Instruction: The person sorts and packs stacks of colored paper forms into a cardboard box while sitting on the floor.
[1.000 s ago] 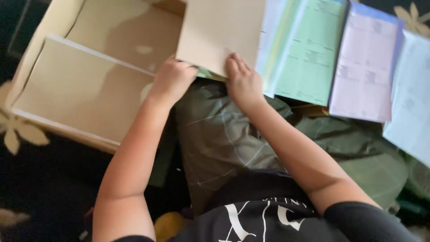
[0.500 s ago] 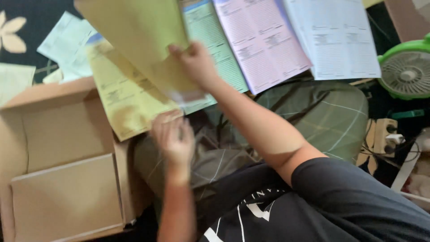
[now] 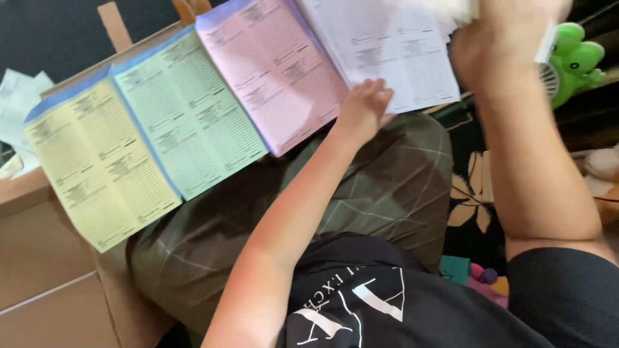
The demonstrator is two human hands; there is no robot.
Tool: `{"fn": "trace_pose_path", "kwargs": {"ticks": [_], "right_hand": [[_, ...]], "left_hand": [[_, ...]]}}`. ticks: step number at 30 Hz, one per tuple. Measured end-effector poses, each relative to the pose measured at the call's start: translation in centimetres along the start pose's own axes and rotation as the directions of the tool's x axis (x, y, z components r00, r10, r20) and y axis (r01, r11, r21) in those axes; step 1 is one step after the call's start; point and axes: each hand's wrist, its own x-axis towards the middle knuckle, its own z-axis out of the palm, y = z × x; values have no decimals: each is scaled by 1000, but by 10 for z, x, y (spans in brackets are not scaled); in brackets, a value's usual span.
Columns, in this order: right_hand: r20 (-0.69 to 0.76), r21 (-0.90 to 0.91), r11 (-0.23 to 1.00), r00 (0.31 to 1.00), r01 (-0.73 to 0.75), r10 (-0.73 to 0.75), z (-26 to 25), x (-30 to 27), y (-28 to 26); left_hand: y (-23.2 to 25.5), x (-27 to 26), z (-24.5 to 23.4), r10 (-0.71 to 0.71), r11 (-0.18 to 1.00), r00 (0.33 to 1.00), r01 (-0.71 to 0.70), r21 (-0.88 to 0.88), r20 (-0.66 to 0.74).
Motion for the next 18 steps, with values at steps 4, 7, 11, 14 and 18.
{"fn": "trace_pose_path", "kwargs": {"ticks": [4, 7, 11, 14, 18], "right_hand": [[-476, 581, 639, 848, 503, -235, 67, -54, -40], [-430, 735, 452, 863, 505, -265, 98, -90, -60], [-140, 921, 315, 950, 228, -280, 104, -113, -66], [-61, 942, 295, 948, 158, -313, 102, -116, -68], [-27, 956, 267, 946, 119, -322, 109, -125, -74]], "left_hand": [[-1, 9, 2, -127, 975, 962, 77, 207, 241], [16, 3, -33, -114, 978, 969, 71, 196, 220], [5, -14, -7, -56, 977, 990, 28, 209, 128], [-11, -23, 9, -14, 972, 998, -2, 234, 67], [-10, -19, -1, -40, 975, 997, 24, 221, 69]]}}
